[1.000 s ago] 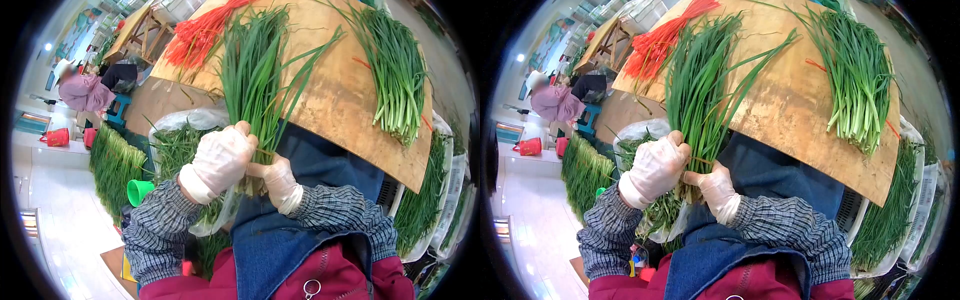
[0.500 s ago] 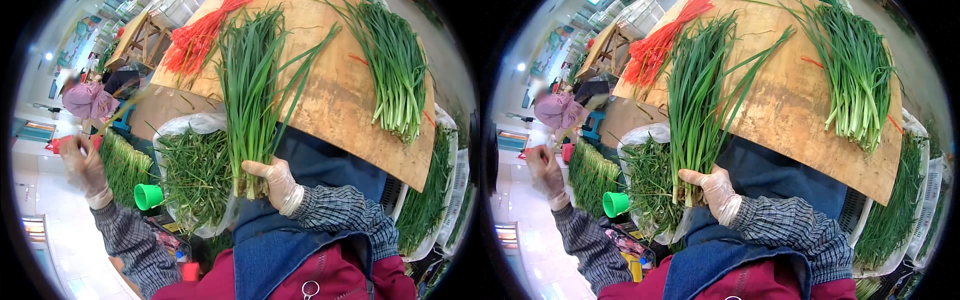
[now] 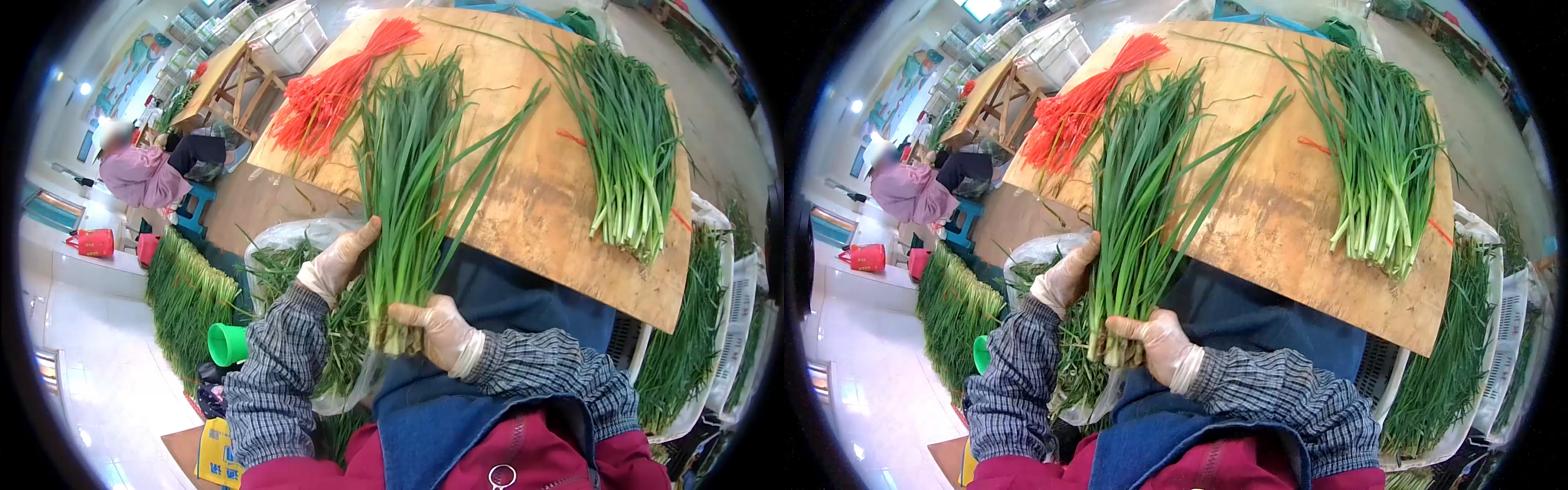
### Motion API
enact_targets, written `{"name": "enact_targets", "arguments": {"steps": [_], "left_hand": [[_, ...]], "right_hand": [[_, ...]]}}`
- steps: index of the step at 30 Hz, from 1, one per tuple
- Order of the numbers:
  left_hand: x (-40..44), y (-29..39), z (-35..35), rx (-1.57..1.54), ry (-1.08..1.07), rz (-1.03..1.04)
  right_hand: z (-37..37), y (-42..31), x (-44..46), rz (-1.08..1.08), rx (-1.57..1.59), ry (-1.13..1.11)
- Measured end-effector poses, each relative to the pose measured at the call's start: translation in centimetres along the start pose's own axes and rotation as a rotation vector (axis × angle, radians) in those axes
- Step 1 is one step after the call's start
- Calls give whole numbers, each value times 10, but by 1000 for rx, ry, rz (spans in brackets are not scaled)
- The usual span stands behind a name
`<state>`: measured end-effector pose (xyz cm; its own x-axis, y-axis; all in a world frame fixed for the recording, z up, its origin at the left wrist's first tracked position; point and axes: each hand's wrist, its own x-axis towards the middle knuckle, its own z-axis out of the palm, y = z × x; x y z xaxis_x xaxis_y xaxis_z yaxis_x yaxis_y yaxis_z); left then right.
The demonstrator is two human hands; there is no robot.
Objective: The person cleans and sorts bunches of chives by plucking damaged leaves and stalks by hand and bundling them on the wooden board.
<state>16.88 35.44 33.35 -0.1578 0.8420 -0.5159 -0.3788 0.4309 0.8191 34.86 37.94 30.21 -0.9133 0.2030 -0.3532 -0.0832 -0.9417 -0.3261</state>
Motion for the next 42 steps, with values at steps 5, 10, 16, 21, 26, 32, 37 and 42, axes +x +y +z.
{"name": "enact_targets", "arguments": {"steps": [5,10,16,21,26,32,37,42], "left_hand": [[-14,16,33,-112,-68,-61],[-11,-3,34,42,-118,-18],[-11,-15,38,106,-137,0],[-23,-26,45,325,-119,187],[-51,42,69,238,-5,376],[-29,146,84,238,-45,783],[10,187,92,251,-78,897],[39,207,93,243,-114,925]], "right_hand": [[12,19,-5,67,39,-173],[-18,21,0,56,-244,-105],[-35,-28,-14,-379,-15,62],[-5,-44,-7,-478,39,219],[67,-91,-7,-690,-309,122],[141,-182,4,-958,-646,-76],[151,-233,10,-1101,-895,-30],[148,-264,17,-1060,-1008,22]]}}
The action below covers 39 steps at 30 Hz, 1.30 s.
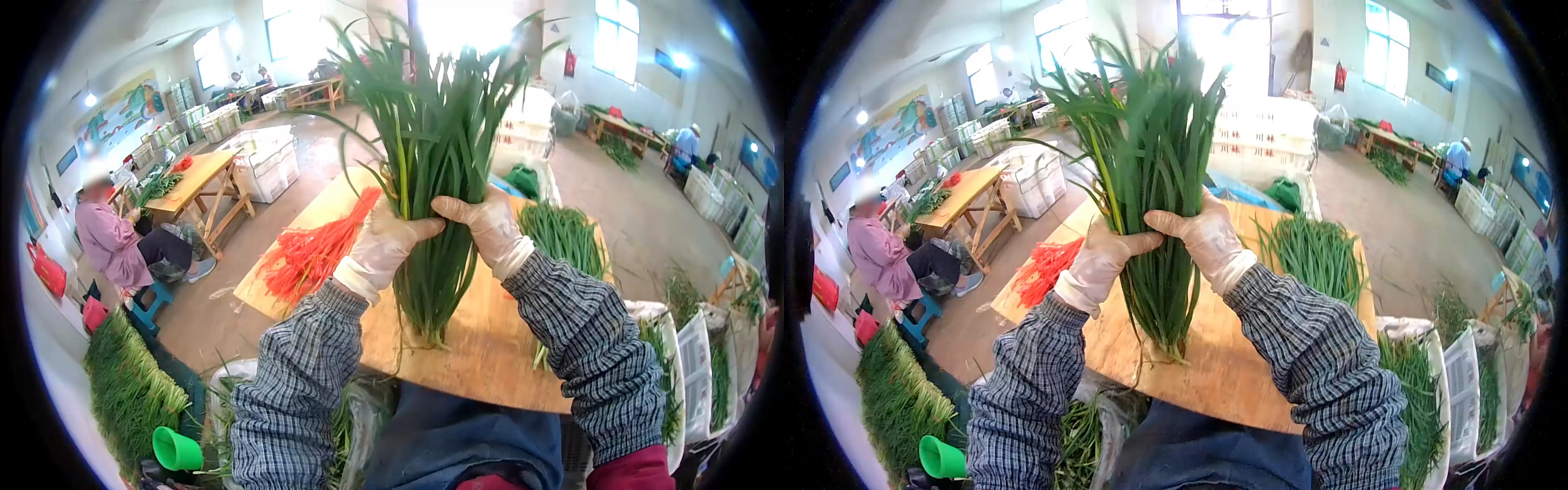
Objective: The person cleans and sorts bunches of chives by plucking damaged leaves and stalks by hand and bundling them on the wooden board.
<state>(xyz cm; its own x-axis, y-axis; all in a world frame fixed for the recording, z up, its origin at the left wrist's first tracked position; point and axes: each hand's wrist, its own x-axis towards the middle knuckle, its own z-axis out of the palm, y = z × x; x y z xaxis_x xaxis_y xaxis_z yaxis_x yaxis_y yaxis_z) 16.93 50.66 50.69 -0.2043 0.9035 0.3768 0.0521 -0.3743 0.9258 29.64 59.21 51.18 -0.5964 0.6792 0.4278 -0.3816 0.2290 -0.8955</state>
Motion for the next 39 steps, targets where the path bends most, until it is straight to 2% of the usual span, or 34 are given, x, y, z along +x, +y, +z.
{"name": "enact_targets", "arguments": {"steps": [6,9,10,13,14,16,19,21,24,27,28,31,34,37,39], "left_hand": [[17,14,1,-82,-70,65],[22,13,0,-39,-74,55],[21,12,3,-26,-84,76],[18,13,10,-46,-129,136],[18,11,15,-97,-138,181],[9,14,19,-248,-189,270],[-1,31,4,177,-275,16],[-5,28,1,127,-226,45],[-8,10,-4,51,-153,144],[-8,11,-3,-82,31,215],[-4,7,-7,61,76,354],[3,2,-3,101,129,370],[5,11,-1,191,76,394],[9,16,-1,395,26,504],[8,15,3,672,244,551]], "right_hand": [[-6,-20,28,-44,61,-138],[7,-55,25,-11,-97,-190],[11,-54,28,-97,-120,-176],[20,-59,36,-114,-172,-181],[27,-63,36,-189,-215,-122],[27,-76,44,-61,-275,-101],[34,-88,48,84,-212,-97],[31,-88,53,154,-196,-75],[28,-85,56,128,-201,-129],[30,-84,55,122,-156,-117],[30,-83,55,118,-150,-111],[27,-85,57,128,-98,-154],[27,-82,54,63,-35,-229],[25,-85,54,40,-152,-239],[16,-84,57,56,-176,-234]]}}
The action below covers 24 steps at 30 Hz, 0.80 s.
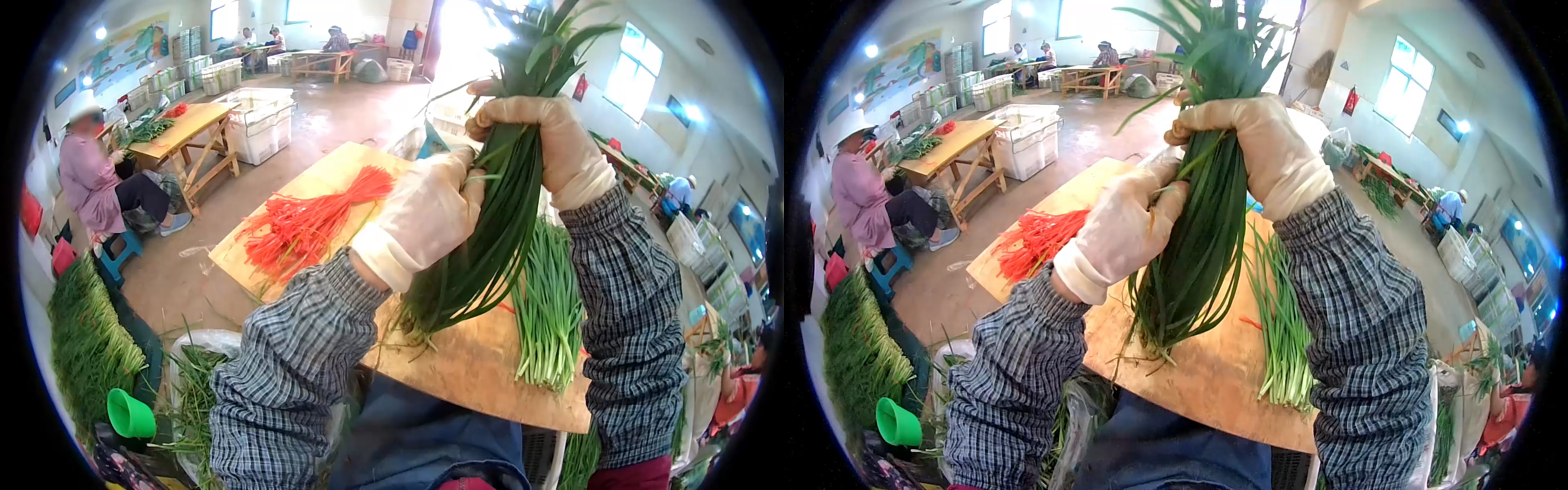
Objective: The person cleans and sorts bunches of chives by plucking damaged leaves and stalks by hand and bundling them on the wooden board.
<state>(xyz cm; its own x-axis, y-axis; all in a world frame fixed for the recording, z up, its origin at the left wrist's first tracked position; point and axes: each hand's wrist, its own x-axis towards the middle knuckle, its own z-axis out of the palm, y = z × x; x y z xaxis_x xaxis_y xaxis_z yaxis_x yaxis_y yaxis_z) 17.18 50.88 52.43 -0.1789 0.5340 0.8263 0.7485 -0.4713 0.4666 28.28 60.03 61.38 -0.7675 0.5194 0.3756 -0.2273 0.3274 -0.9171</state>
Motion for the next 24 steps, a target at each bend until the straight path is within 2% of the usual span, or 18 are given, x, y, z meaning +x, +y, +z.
{"name": "enact_targets", "arguments": {"steps": [1,4,6,8,10,12,13,16,17,20,21,24], "left_hand": [[-2,0,2,161,69,13],[-9,-7,2,262,128,43],[-16,-24,-1,191,232,77],[-27,-14,-22,-213,234,-314],[-41,-9,-49,-489,301,-524],[-65,-23,-71,-406,356,-564],[-77,-29,-83,-405,385,-632],[-117,-53,-110,-405,478,-717],[-131,-61,-116,-410,507,-727],[-167,-65,-137,-283,426,-940],[-174,-63,-140,-213,464,-1009],[-209,-74,-150,-101,508,-964]], "right_hand": [[-5,1,1,10,-10,2],[-13,9,5,41,67,97],[-23,10,9,47,91,72],[-27,14,9,46,119,89],[-28,18,6,-11,28,144],[-35,24,14,-50,-26,162],[-23,19,11,-68,-129,256],[-29,3,14,-145,-412,199],[-25,3,13,-163,-431,209],[-5,13,14,-188,-362,326],[4,18,12,-202,-354,368],[11,22,9,-182,-334,401]]}}
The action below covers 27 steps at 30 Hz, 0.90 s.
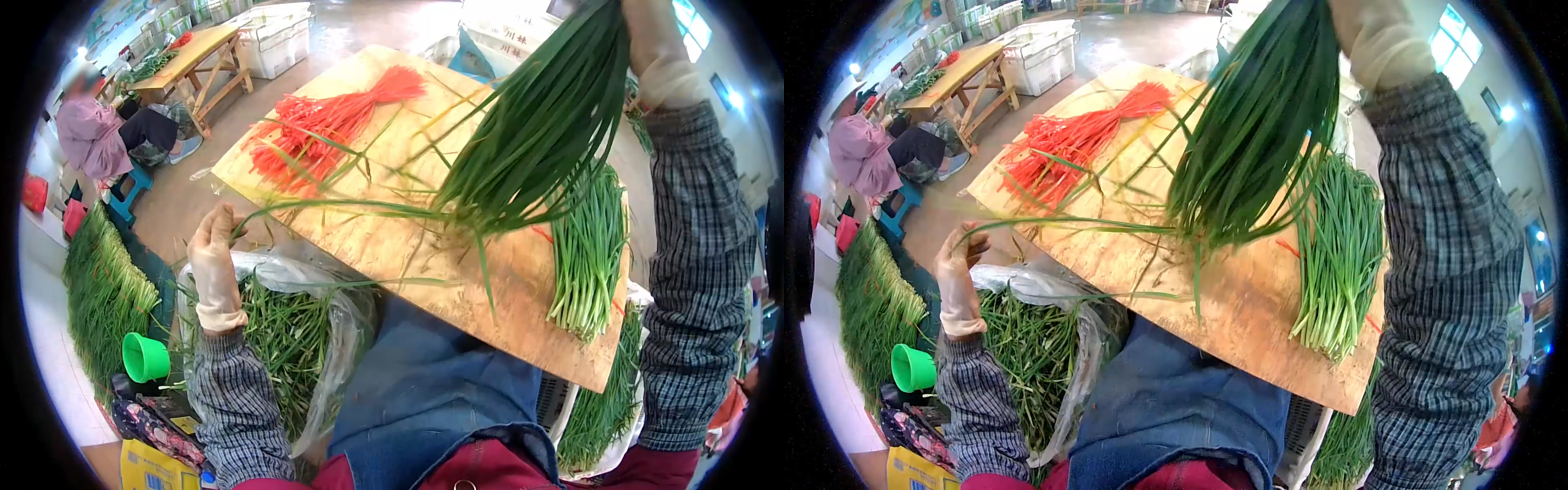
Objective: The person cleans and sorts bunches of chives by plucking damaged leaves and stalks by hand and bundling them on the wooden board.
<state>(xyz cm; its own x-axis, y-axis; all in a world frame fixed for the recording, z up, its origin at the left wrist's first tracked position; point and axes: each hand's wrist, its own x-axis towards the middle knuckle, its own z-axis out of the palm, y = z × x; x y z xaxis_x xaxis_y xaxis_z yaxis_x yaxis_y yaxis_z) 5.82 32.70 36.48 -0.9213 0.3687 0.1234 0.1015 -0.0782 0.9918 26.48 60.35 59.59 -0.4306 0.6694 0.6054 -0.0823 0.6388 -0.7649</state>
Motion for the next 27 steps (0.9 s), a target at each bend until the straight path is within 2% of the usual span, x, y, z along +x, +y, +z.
{"name": "enact_targets", "arguments": {"steps": [5,7,8,10,11,12,13,16,17,18,19,20,22,24,26,27], "left_hand": [[-37,-3,16,-1,98,176],[-46,7,26,18,203,310],[-50,14,32,25,242,381],[-59,35,42,52,288,580],[-62,45,50,39,304,698],[-67,53,56,33,318,812],[-74,59,61,-14,205,829],[-89,69,73,-148,-190,887],[-92,70,78,-157,-406,936],[-93,69,82,-156,-602,969],[-96,65,90,-151,-724,993],[-105,62,102,-233,-712,1039],[-121,65,100,-109,-598,1016],[-145,61,124,-374,-516,1143],[-146,70,127,-417,-903,1226],[-140,71,137,-296,-848,1312]], "right_hand": [[9,6,-3,21,9,59],[7,2,-6,81,76,61],[-1,4,-6,114,127,71],[-25,38,11,-37,88,-98],[-7,30,0,-108,-5,-28],[3,13,-12,-33,-101,-13],[13,-5,-24,43,-197,-6],[-24,26,10,-196,-367,-113],[-2,28,1,-5,83,2],[6,21,-6,-36,3,56],[2,22,5,48,-12,53],[-3,23,13,139,-32,57],[-2,30,3,31,-15,117],[0,33,-1,-14,-9,158],[-1,35,1,1,-14,189],[-2,34,0,-18,-45,169]]}}
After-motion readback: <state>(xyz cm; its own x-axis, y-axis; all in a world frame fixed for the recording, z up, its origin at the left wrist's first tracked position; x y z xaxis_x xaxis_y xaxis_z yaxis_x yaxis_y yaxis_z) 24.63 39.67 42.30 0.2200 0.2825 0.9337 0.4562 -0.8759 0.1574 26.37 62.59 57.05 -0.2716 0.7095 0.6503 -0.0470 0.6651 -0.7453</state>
